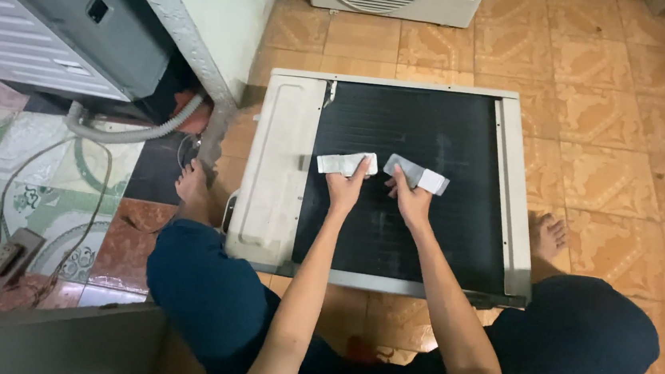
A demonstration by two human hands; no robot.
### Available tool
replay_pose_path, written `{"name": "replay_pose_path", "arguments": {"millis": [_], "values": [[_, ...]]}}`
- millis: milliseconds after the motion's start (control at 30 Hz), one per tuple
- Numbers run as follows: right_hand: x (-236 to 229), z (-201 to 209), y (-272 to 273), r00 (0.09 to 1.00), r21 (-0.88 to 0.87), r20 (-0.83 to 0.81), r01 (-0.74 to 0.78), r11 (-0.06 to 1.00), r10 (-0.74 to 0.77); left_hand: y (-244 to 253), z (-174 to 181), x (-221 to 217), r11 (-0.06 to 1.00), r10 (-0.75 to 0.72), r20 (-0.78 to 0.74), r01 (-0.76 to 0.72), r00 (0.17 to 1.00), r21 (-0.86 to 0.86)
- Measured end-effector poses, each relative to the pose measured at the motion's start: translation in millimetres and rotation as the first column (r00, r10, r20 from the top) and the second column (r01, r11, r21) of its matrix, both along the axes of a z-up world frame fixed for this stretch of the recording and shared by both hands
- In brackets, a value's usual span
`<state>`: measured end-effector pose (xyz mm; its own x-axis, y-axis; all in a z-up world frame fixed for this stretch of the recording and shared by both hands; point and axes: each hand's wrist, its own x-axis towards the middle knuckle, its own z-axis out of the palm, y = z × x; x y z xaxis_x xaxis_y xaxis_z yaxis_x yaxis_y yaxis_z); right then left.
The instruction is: Cleaning the metal fins of an air conditioning unit using small abrasive pads.
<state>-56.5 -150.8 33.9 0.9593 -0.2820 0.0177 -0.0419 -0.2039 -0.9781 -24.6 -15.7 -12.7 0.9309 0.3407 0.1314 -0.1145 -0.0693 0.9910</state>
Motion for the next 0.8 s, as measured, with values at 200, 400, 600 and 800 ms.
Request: {"name": "replay_pose_path", "arguments": {"millis": [200,400,600,800], "values": [[-5,12,3,0.999,-0.056,-0.023,0.027,0.998,-0.028,7,58,-9,0.999,-0.047,-0.025,0.046,0.999,-0.017],[-2,7,5,1.0,-0.13,-0.016,0.024,0.991,-0.027,12,33,-3,0.988,-0.146,0.051,0.148,0.988,-0.042],[2,12,8,1.0,-0.167,-0.001,0.026,0.986,-0.027,11,61,-8,0.991,-0.127,-0.032,0.129,0.991,0.039],[-3,18,11,1.0,-0.195,-0.006,0.029,0.98,-0.03,14,69,-14,0.985,-0.156,-0.053,0.159,0.986,0.06]]}}
